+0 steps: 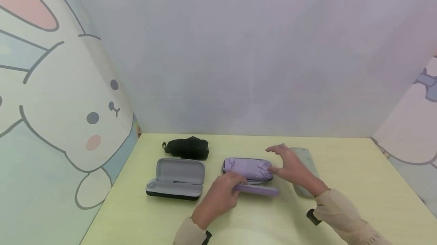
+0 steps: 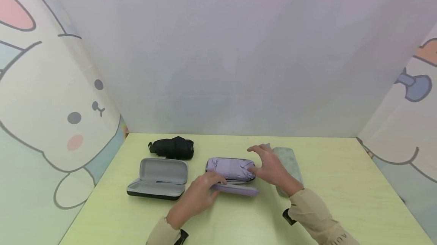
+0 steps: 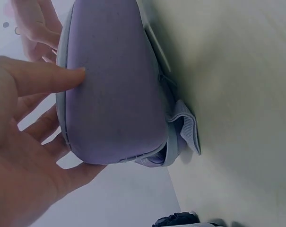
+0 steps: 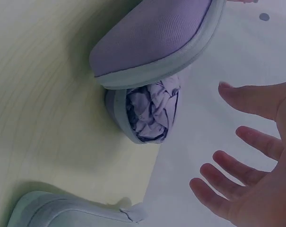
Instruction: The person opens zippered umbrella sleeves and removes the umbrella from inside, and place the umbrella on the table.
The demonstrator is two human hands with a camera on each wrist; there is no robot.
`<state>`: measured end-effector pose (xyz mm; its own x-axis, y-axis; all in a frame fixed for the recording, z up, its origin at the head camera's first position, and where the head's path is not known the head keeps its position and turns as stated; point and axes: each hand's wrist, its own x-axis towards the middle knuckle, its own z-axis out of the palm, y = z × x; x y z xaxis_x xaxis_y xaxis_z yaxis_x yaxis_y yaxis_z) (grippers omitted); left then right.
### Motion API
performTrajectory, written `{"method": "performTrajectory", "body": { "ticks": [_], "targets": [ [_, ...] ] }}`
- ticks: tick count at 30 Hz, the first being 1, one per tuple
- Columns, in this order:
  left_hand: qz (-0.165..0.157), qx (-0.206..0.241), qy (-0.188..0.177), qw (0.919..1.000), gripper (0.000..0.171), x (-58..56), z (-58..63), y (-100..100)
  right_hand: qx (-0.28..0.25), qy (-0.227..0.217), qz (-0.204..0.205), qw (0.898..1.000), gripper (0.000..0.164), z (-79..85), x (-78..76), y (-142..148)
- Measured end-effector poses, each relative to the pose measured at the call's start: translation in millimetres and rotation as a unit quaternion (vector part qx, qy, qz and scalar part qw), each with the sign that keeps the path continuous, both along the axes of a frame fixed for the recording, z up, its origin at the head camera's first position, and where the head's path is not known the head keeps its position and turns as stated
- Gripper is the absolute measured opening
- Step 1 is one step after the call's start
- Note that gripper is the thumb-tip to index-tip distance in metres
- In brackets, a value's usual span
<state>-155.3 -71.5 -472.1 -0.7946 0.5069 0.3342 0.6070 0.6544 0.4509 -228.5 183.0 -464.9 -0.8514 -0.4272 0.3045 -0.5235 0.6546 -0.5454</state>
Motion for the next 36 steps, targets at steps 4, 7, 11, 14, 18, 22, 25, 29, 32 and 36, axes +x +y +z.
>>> {"method": "performTrajectory", "body": {
  "ticks": [4,7,11,14,18,22,25,29,32,36],
  "targets": [
    [-0.001,0.003,0.008,1.0,0.032,5.5,-2.6,-0.6,-0.004,0.006,0.024,1.0,0.059,-13.2,-4.5,-3.4],
    [0.002,0.0,0.01,0.9999,0.031,8.5,-4.2,-1.3,-0.007,0.023,0.046,0.999,0.063,-24.8,-8.2,-6.3],
    [-0.003,0.008,0.008,0.9999,0.031,11.9,-7.0,-2.1,-0.023,0.006,0.063,0.998,0.065,-38.6,-11.5,-9.7],
    [-0.009,0.023,0.009,0.9997,0.032,14.0,-10.2,-3.1,-0.02,-0.018,0.061,0.998,0.063,-45.9,-12.6,-12.0],
    [-0.011,0.037,0.016,0.9991,0.034,16.3,-14.6,-6.4,0.004,-0.02,0.056,0.998,0.062,-51.8,-14.6,-14.9],
    [-0.013,0.04,0.023,0.9989,0.035,18.1,-17.6,-9.4,0.007,-0.016,0.058,0.998,0.063,-53.8,-15.7,-16.6],
    [-0.014,0.045,0.023,0.9987,0.036,19.1,-19.0,-10.5,0.006,-0.015,0.055,0.998,0.064,-54.4,-15.6,-16.6],
    [-0.017,0.05,0.022,0.9984,0.037,21.0,-20.1,-10.3,0.008,-0.011,0.045,0.999,0.063,-54.7,-14.8,-16.6],
    [-0.017,0.049,0.025,0.9983,0.037,22.2,-21.5,-9.7,0.013,-0.009,0.042,0.999,0.063,-53.5,-13.2,-17.4],
    [-0.016,0.048,0.031,0.9982,0.038,23.2,-22.8,-9.4,0.023,-0.007,0.044,0.999,0.065,-51.1,-10.1,-18.2]
  ]
}}
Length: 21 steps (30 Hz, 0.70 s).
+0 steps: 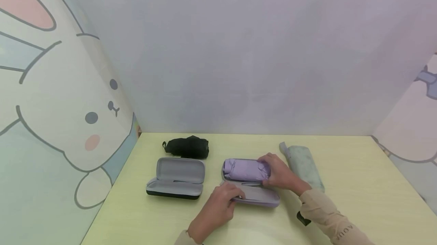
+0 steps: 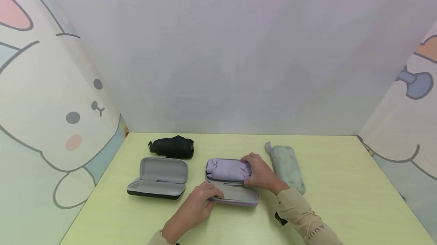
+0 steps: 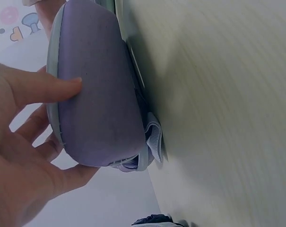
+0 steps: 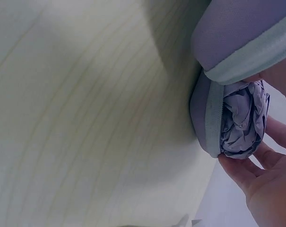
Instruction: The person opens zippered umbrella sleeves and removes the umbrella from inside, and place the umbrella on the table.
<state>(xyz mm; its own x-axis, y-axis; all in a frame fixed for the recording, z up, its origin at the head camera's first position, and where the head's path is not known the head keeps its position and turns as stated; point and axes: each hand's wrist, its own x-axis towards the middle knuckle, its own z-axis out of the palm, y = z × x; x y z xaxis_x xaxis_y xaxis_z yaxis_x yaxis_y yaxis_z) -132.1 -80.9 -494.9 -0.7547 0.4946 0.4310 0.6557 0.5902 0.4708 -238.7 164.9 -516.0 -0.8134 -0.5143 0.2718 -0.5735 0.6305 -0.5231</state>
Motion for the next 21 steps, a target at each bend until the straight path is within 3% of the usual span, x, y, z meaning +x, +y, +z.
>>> {"method": "performTrajectory", "body": {
  "ticks": [10,21],
  "targets": [
    [-0.005,-0.006,0.003,1.0,0.037,-0.2,1.4,-0.9,0.008,0.016,0.006,1.0,0.062,1.1,-1.0,3.2],
    [-0.008,-0.002,0.022,0.9997,0.038,3.6,1.9,-1.4,-0.061,-0.023,0.021,0.998,0.057,8.9,-0.5,5.5]
  ]
}}
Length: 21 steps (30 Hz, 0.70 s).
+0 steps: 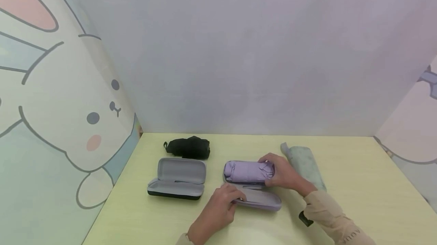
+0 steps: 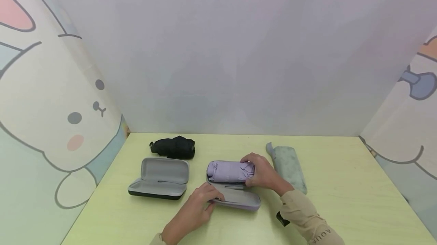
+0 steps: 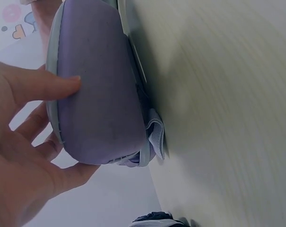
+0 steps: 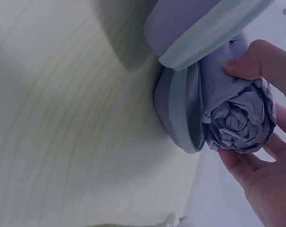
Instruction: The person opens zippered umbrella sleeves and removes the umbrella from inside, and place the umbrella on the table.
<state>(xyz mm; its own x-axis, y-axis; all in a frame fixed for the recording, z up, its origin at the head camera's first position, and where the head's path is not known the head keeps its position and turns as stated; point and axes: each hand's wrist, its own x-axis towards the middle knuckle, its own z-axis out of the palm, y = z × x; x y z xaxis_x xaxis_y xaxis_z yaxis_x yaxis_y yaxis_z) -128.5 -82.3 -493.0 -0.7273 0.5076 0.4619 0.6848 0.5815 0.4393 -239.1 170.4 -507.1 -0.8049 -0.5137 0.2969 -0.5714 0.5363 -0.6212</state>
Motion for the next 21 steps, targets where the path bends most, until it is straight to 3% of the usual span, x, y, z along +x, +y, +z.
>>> {"method": "performTrajectory", "body": {
  "ticks": [21],
  "targets": [
    [0.001,0.001,-0.024,0.9997,0.037,1.5,-0.9,-1.5,-0.087,0.002,0.0,0.996,0.053,10.1,6.1,3.6]
  ]
}}
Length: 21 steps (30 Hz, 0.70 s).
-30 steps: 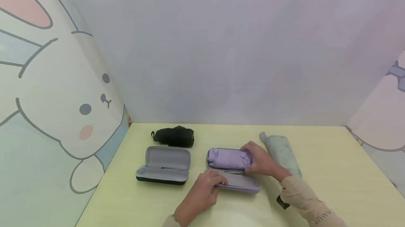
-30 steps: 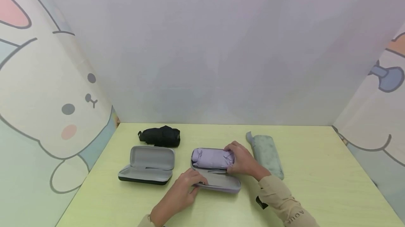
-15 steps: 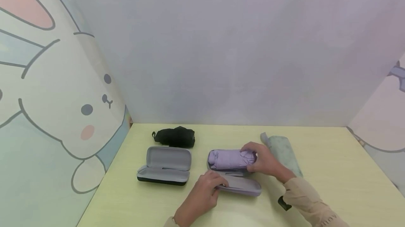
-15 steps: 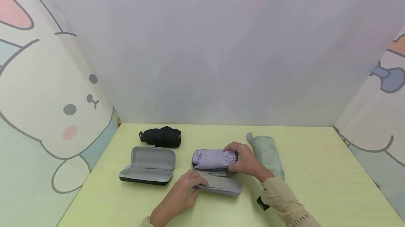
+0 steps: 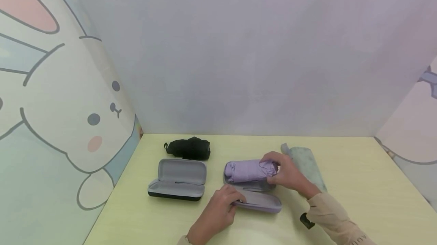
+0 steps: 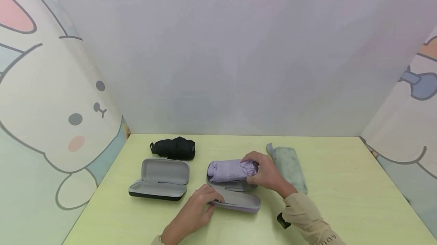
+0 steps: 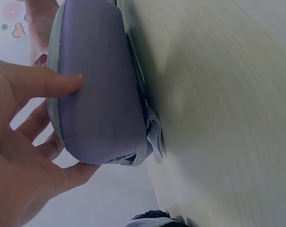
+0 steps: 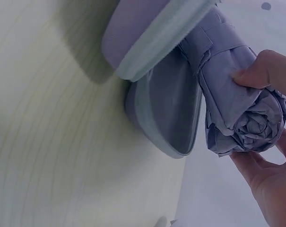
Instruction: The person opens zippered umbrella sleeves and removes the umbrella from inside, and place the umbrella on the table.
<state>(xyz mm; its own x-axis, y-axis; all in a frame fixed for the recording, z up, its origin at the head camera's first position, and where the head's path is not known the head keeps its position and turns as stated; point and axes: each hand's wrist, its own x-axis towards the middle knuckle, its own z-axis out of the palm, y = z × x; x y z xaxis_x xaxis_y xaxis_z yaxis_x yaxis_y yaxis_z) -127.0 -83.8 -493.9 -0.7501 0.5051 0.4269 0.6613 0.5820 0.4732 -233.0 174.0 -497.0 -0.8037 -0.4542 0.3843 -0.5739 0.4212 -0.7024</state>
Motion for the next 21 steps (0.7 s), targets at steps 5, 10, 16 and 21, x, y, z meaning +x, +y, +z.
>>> {"method": "performTrajectory", "body": {
  "ticks": [5,10,16,21],
  "targets": [
    [-0.001,-0.001,-0.003,1.0,0.037,-0.9,-1.0,-1.4,-0.027,-0.007,-0.001,1.0,0.053,6.6,0.4,0.6],
    [-0.001,0.001,-0.002,1.0,0.038,-1.0,0.5,-2.4,-0.034,-0.016,-0.006,0.999,0.053,16.9,2.8,2.3],
    [-0.009,0.01,0.002,0.9999,0.036,-2.6,0.4,-4.3,-0.052,-0.015,0.006,0.999,0.051,25.6,5.2,6.2],
    [-0.016,0.012,-0.004,0.9998,0.035,-1.9,-1.8,-6.4,-0.055,-0.016,-0.009,0.998,0.051,28.3,2.1,7.2]
  ]
}}
